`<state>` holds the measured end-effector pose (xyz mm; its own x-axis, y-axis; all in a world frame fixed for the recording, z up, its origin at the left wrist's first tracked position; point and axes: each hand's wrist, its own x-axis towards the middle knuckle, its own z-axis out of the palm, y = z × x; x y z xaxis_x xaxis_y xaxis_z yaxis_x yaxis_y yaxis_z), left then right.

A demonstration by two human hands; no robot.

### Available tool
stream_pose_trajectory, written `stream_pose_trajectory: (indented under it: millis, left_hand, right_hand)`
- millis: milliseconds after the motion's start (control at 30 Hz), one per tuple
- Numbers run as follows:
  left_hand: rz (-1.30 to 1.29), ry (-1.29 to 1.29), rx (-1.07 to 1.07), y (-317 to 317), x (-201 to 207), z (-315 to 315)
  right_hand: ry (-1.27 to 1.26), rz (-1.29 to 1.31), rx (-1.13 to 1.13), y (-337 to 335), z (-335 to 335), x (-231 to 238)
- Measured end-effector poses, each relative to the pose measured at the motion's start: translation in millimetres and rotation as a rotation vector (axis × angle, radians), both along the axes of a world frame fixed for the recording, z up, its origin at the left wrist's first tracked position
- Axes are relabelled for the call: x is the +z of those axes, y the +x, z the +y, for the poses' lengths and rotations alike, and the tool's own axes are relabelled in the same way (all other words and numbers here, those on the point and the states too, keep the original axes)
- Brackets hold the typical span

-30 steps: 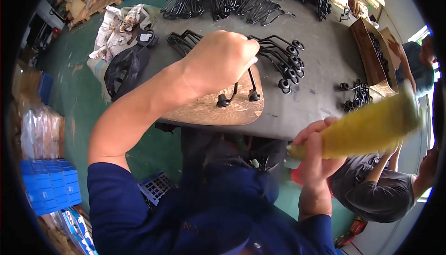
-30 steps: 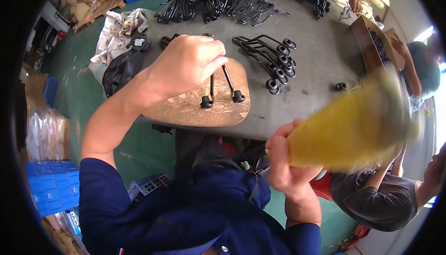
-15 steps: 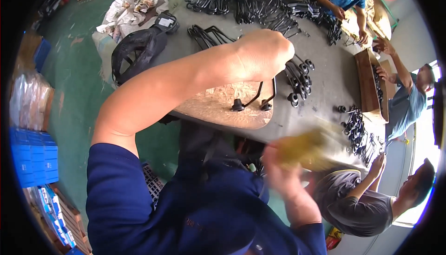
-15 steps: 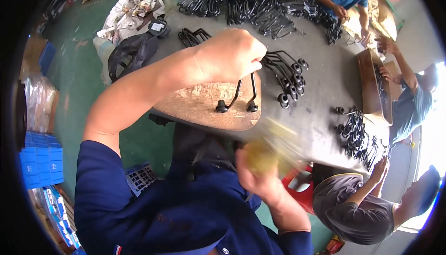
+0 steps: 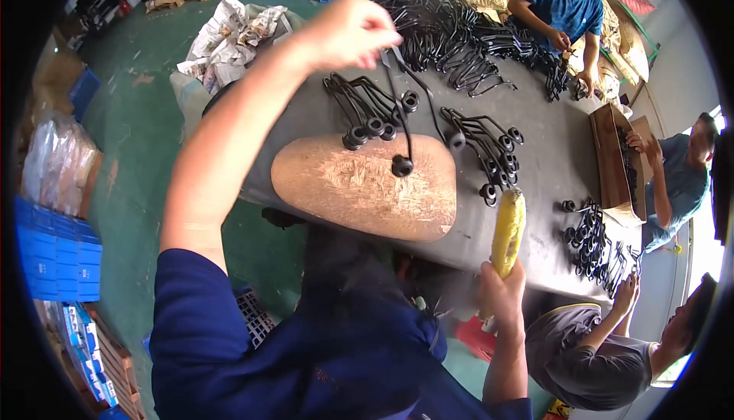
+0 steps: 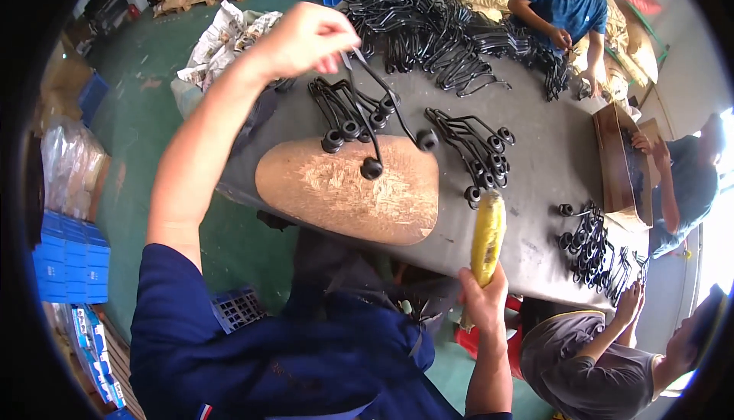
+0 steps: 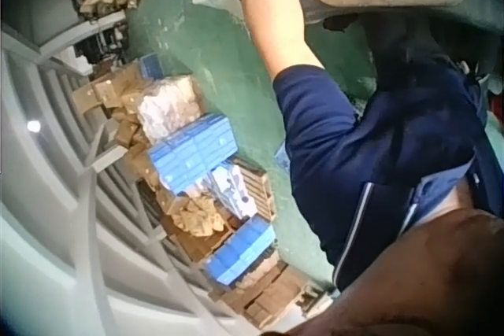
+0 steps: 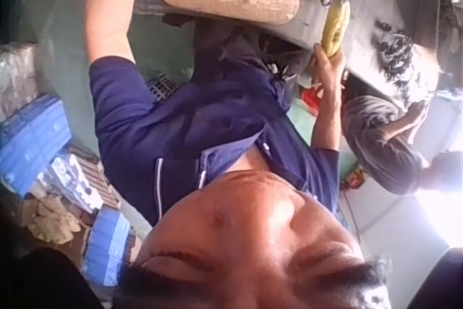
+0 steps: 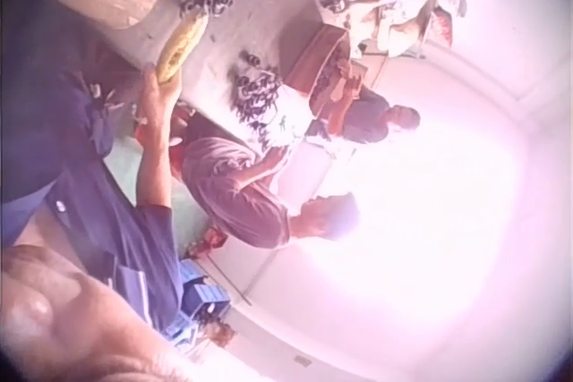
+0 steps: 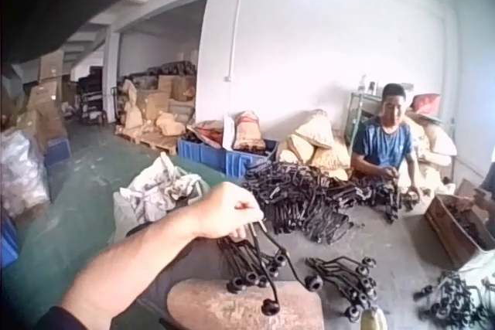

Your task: Assembling black metal components by tapping them into place with a yellow mallet on a workbench.

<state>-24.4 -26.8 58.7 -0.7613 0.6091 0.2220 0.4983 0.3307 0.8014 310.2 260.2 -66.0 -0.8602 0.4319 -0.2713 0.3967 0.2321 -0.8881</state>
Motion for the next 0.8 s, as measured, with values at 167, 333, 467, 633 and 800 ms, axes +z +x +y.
stream_pose_trajectory:
  millis: [167, 333, 467, 633, 800]
  left_hand:
    - [-0.218, -0.044, 0.229, -64, -43, -46]
    - [-0.505, -0.21, 0.281, -97, -107, -60]
    - [-0.557, -0.299, 0.351, -107, -118, -52]
    - [-0.609, -0.335, 0.418, -117, -114, -42]
    - [-0.431, -0.627, 0.447, -103, -103, -18]
  right_hand:
    - [-0.362, 0.014, -0.252, 3, 28, -37]
    - [-0.452, 0.043, -0.25, 1, 35, -43]
    - [-0.548, 0.044, -0.271, -2, 36, -35]
    - [-0.622, 0.074, -0.297, 2, 41, -39]
    - [-0.622, 0.084, -0.281, 4, 43, -43]
